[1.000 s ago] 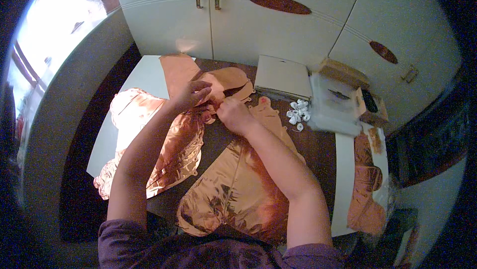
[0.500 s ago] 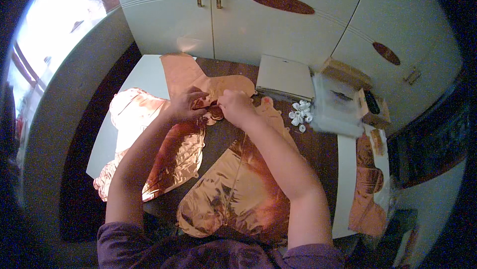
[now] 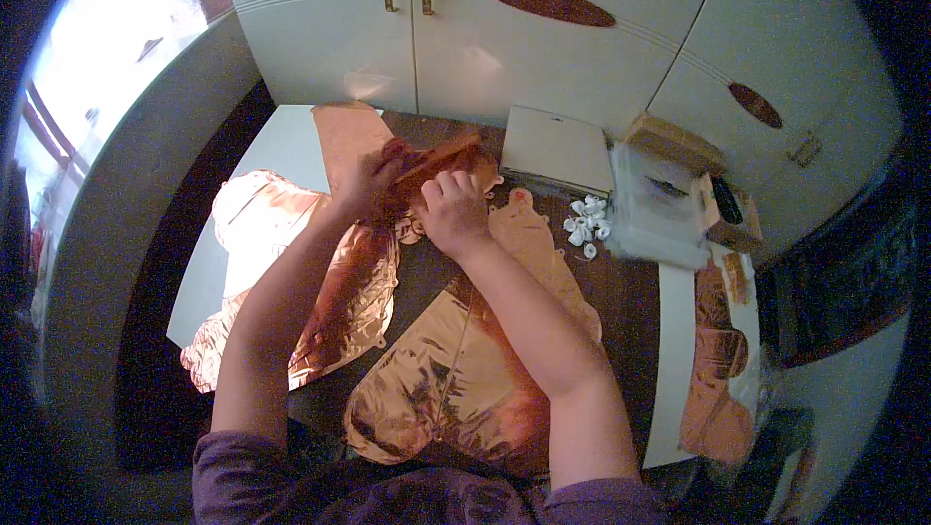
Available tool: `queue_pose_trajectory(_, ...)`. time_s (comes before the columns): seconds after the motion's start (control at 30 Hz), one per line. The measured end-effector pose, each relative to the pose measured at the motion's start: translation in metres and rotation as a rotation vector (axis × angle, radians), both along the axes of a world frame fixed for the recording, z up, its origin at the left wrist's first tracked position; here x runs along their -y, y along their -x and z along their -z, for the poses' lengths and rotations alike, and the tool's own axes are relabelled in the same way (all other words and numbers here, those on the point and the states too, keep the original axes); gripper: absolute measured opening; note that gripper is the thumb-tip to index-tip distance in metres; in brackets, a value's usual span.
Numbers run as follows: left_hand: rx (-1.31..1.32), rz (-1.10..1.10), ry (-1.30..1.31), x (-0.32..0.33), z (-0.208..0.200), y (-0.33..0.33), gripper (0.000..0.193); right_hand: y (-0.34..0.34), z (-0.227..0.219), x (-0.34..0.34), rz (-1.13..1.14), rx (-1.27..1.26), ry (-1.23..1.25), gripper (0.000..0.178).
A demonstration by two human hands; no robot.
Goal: Folding a metallic rose gold balloon and placing it into its retail packaging.
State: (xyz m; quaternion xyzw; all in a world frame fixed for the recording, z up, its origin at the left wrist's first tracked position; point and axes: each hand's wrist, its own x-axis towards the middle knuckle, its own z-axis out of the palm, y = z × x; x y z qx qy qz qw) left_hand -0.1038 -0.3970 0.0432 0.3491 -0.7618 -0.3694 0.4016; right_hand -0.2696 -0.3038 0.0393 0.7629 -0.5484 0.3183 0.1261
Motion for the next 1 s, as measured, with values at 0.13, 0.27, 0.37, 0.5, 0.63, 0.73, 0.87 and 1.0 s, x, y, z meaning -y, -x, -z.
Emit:
queue_pose_trajectory(0.13, 0.093, -0.5, 0.181, 0.063, -0.015, -0.032, 0.032, -0.002, 0.013, 0.006, 0.147, -0.051, -0.298, 0.06)
queue_pose_trajectory(0.27, -0.095, -0.912, 0.385, 0.108, -0.121, -0.115, 0.07, 0.001, 0.015, 0.007, 0.183, 0.0, -0.527, 0.071)
queue_pose_trajectory(0.37, 0.032, -1.188, 0.616, 0.111, -0.213, -0.191, 0.057, -0.005, 0.009, 0.007, 0.158, 0.009, -0.505, 0.068)
queue_pose_trajectory(0.5, -0.172, -0.784, 0.768, 0.06, -0.264, -0.17, 0.043, 0.0, -0.003, 0.004, 0.117, 0.045, -0.56, 0.061)
queue_pose_trajectory(0.63, 0.368, -0.649, 1.154, 0.005, -0.237, -0.097, 0.021, 0.034, 0.0, 0.004, 0.026, 0.448, 0.146, 0.076)
queue_pose_trajectory(0.73, 0.501, -0.231, 1.065, -0.053, -0.184, -0.06, 0.024, 0.018, -0.112, -0.066, 0.038, 0.17, 0.562, 0.084)
queue_pose_trajectory(0.87, 0.336, 0.203, 1.097, -0.158, -0.131, -0.003, 0.028, 0.038, -0.159, -0.139, -0.163, -0.289, 0.099, 0.056)
queue_pose_trajectory(1.0, 0.324, 0.344, 1.007, -0.218, -0.079, 0.007, 0.046, 0.062, -0.116, -0.211, -0.158, -0.441, -0.109, 0.019)
